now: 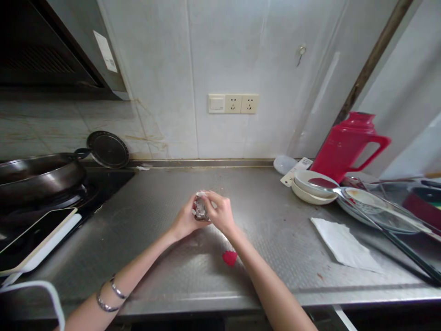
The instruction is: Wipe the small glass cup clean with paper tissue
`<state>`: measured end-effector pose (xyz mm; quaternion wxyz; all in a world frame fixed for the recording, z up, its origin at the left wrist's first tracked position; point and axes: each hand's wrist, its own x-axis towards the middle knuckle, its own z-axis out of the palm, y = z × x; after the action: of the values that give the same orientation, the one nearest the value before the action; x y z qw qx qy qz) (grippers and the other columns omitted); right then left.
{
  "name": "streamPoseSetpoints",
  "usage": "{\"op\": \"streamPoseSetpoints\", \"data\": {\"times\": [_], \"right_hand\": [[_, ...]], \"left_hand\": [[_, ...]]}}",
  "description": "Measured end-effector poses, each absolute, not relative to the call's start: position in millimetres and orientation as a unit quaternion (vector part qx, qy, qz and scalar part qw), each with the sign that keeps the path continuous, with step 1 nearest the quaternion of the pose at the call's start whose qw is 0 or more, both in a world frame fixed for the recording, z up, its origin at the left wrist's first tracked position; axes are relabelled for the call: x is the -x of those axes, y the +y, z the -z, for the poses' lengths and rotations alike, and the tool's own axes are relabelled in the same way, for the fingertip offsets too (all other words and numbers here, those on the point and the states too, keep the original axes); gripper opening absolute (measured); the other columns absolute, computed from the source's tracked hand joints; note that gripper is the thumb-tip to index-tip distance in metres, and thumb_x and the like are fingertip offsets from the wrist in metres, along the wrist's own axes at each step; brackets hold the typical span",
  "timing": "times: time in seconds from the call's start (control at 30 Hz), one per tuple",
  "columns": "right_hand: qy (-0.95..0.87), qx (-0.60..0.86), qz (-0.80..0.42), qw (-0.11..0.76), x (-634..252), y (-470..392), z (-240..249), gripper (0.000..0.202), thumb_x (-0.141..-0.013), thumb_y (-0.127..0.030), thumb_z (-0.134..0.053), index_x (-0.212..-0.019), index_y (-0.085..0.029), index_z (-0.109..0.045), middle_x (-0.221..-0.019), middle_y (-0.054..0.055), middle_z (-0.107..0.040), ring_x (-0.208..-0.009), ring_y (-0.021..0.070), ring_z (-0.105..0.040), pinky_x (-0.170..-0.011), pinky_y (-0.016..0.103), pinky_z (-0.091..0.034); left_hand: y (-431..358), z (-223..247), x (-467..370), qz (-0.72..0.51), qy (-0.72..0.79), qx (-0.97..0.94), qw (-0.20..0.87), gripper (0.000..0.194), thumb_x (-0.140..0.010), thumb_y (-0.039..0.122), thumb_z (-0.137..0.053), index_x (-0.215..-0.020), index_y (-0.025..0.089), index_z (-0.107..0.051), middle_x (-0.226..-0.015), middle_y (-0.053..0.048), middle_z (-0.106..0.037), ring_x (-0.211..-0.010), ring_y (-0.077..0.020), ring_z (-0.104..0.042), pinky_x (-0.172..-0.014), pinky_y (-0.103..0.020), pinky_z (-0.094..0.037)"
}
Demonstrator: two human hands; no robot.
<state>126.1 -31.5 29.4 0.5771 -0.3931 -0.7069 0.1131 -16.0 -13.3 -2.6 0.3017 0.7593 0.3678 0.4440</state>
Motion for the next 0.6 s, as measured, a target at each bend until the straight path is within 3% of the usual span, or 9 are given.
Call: {"op": "streamPoseSetpoints", "data": {"times": [0.07,0.23,0.47,0.6], "right_hand": [[-0.727,0.353,-0.103,0.58,-125.9,-32.5,-29.2,0.021,-0.089,-0.025,-0.051,-0.095,-0.022,-0.072,-0.097,0.004,-0.074,-0.097,0.0214,-0.068,-0.095,0.036,-0.049],[-0.765,0.298,-0.117,0.559,-127.4,-38.3,-35.0,0.021,-0.089,-0.023,-0.051,-0.093,-0.024,-0.073,-0.097,0.002,-0.074,-0.095,0.0206,-0.069,-0.101,0.042,-0.046],[-0.639,0.437,-0.152,0.614,-133.3,-34.4,-38.6,0.028,-0.089,-0.037,-0.052,-0.086,-0.02,-0.074,-0.09,0.004,-0.075,-0.089,0.0245,-0.07,-0.078,0.033,-0.056],[-0.691,0.408,-0.145,0.579,-133.9,-30.7,-38.3,0.026,-0.09,-0.036,-0.051,-0.088,-0.024,-0.074,-0.091,0.002,-0.075,-0.091,0.0237,-0.07,-0.087,0.036,-0.054]], "left_hand": [[-11.9,3.0,15.5,-0.461,0.344,-0.756,0.312,0.081,-0.056,0.024,-0.082,-0.126,0.022,-0.042,-0.125,-0.01,-0.056,-0.109,-0.0255,-0.057,-0.091,-0.038,-0.047],[-9.1,5.4,14.5,-0.472,0.356,-0.722,0.359,0.081,-0.055,0.027,-0.082,-0.123,0.02,-0.04,-0.118,-0.01,-0.06,-0.101,-0.0231,-0.061,-0.088,-0.036,-0.048],[-12.9,2.2,13.9,-0.468,0.365,-0.721,0.357,0.084,-0.053,0.026,-0.084,-0.124,0.021,-0.039,-0.118,-0.01,-0.06,-0.096,-0.0219,-0.062,-0.083,-0.034,-0.05],[-14.3,-0.1,14.2,-0.48,0.367,-0.717,0.347,0.087,-0.053,0.026,-0.084,-0.126,0.02,-0.038,-0.12,-0.012,-0.059,-0.096,-0.0226,-0.063,-0.083,-0.035,-0.05]]}}
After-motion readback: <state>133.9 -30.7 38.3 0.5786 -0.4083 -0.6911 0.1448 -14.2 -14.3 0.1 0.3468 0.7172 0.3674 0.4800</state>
